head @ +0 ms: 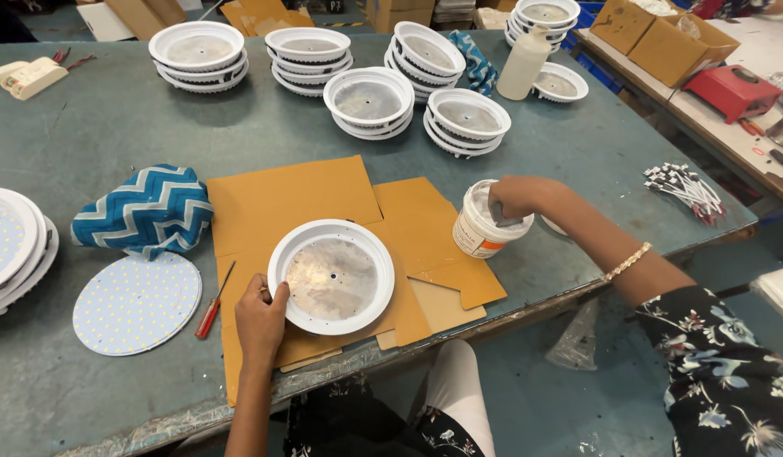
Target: The person scoops a white compound from a tub and spreads it inside circular white housings using a small metal spatula. They handle several housings one at a time, applying the compound to the interior surfaces and then placing them aside. The person also wipes the LED surface of a housing with a cloth and stacks finished units.
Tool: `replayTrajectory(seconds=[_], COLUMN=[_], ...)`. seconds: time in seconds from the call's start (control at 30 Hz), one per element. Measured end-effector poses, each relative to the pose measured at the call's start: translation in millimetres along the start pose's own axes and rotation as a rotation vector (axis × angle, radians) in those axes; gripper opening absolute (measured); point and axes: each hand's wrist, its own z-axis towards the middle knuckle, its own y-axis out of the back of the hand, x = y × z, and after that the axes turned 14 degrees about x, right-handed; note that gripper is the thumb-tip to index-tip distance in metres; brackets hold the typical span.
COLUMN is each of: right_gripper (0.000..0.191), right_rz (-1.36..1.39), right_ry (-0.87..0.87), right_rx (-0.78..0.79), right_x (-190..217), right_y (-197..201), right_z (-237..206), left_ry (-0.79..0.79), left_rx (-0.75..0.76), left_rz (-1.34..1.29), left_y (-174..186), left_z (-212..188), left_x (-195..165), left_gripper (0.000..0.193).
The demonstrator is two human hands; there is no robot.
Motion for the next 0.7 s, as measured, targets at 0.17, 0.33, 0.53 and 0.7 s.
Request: replayTrajectory(seconds=[0.17, 0.33, 0.53, 0.7], right_gripper=[0.036, 0.058, 0.071, 0.071], right_rz=[0.01, 0.224, 0.387, 0.516], right_ry=[0.071, 0.209, 0.09, 0.284], right_rx=[0.047, -0.07, -0.219, -0.452], right_x=[-7.2, -23.9, -62.6, -48.7], right_y=[11.7, 8.0, -24.5, -32.6], right_z=[-7.8, -11.1, 20.0, 39.0], left_ry=[-0.001, 0.033, -0.194, -0.277], left_rx=[0.008, 0.047, 0.024, -0.128], left_rz=[0.0, -0.097, -0.109, -0.091], left_y=[-0.6, -1.6, -18.1, -22.6], left_z=[-0.9, -0.9, 14.9, 27.2], left_x=[-4.9, -9.9, 8.2, 31.1], left_gripper=[0.022, 0.021, 0.025, 0.034])
